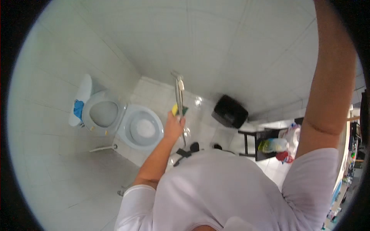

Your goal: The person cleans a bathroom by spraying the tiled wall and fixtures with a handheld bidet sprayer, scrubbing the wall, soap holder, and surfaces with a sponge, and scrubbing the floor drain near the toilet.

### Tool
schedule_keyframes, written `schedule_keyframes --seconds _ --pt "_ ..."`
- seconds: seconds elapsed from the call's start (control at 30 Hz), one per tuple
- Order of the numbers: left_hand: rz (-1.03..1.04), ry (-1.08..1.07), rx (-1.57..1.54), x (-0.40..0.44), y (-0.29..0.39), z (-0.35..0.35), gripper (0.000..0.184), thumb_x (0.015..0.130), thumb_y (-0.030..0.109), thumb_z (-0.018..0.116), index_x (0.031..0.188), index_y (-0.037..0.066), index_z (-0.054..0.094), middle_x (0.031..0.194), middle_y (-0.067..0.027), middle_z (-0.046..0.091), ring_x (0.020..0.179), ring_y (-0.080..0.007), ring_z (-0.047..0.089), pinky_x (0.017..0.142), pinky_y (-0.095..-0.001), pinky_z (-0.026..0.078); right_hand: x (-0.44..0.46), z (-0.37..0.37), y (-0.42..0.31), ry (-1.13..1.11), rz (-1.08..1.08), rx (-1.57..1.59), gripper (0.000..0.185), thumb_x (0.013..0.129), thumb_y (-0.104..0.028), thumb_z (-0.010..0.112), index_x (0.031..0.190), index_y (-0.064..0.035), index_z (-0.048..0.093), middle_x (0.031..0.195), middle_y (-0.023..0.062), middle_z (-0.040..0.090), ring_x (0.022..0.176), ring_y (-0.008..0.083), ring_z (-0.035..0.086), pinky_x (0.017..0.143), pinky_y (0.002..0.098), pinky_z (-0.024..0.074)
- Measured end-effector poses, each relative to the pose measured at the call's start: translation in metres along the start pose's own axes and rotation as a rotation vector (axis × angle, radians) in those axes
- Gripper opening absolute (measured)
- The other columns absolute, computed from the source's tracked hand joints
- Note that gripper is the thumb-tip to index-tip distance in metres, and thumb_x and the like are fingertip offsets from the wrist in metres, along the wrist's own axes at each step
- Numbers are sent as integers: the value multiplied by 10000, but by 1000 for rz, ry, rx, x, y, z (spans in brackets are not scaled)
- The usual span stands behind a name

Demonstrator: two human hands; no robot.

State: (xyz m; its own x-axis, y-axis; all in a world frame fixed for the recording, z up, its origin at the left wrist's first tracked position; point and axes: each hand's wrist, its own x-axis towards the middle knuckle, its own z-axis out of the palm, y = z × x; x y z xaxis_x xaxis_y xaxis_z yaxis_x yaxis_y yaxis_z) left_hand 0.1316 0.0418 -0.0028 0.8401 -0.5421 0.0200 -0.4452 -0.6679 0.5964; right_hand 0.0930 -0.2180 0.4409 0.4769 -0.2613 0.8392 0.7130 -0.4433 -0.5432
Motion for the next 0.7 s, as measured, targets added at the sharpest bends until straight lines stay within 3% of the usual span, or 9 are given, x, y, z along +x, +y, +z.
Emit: schedule_keyframes --seconds 0.1,0.17,0.23,0.3,0.37,0.43,0.5,0.63,0.7 --pt "49 -14 52 2 -4 3 279 766 247 511 770 -31 543 996 -248 398 789 -399 501 702 -425 429 -107 -49 57 -209 375 -375 345 771 -159 528 1075 -6 470 897 45 516 782 137 512 688 268 423" --pt "-15 -75 52 1 -3 2 276 774 242 507 776 -33 532 986 -251 392 802 -403 485 708 -425 415 -182 -76 93 -427 661 -224 253 766 -161 535 988 -39 541 848 20 555 803 114 512 717 256 420" --pt "-39 -102 78 -1 -5 3 261 778 229 510 793 -32 526 966 -247 389 827 -404 465 721 -423 399 -262 -111 148 -654 1063 -485 282 785 -215 519 1011 -46 524 919 73 566 853 159 524 749 307 416" --pt "-40 -101 73 -10 -7 12 247 772 216 521 793 -30 529 962 -245 390 834 -403 464 722 -423 398 -338 -123 172 -874 1109 -881 329 802 -261 479 1057 -56 504 1011 172 538 907 303 529 789 372 407" --pt "-46 -99 65 -15 -4 23 233 766 204 531 792 -28 531 958 -243 391 841 -401 463 723 -423 397 -418 -142 209 -895 1239 -968 318 814 -260 447 1049 -54 502 1008 181 531 927 337 507 805 397 399" --pt "28 -79 97 -19 2 31 227 735 198 565 734 -27 539 963 -240 421 786 -388 495 688 -413 425 -494 -160 244 -948 1200 -1024 261 784 -194 474 998 -55 525 971 207 530 903 359 502 773 415 401" --pt "-64 -136 116 -23 17 45 216 723 185 577 730 -28 542 957 -237 426 795 -389 492 701 -412 420 -527 -165 263 -1005 1219 -968 257 799 -200 438 990 -49 521 977 195 527 916 346 498 794 406 397" --pt "-106 -184 129 -34 29 73 201 699 163 601 734 -30 554 971 -237 436 815 -391 486 724 -407 413 -572 -164 304 -918 1222 -832 244 794 -145 398 971 -28 519 976 195 521 909 325 504 816 394 392" --pt "-65 -199 91 -36 35 80 224 701 172 596 778 -35 557 1005 -243 432 836 -397 481 745 -404 411 -576 -159 319 -1000 1206 -828 246 790 -126 386 966 -19 521 973 206 517 914 325 503 819 396 390"
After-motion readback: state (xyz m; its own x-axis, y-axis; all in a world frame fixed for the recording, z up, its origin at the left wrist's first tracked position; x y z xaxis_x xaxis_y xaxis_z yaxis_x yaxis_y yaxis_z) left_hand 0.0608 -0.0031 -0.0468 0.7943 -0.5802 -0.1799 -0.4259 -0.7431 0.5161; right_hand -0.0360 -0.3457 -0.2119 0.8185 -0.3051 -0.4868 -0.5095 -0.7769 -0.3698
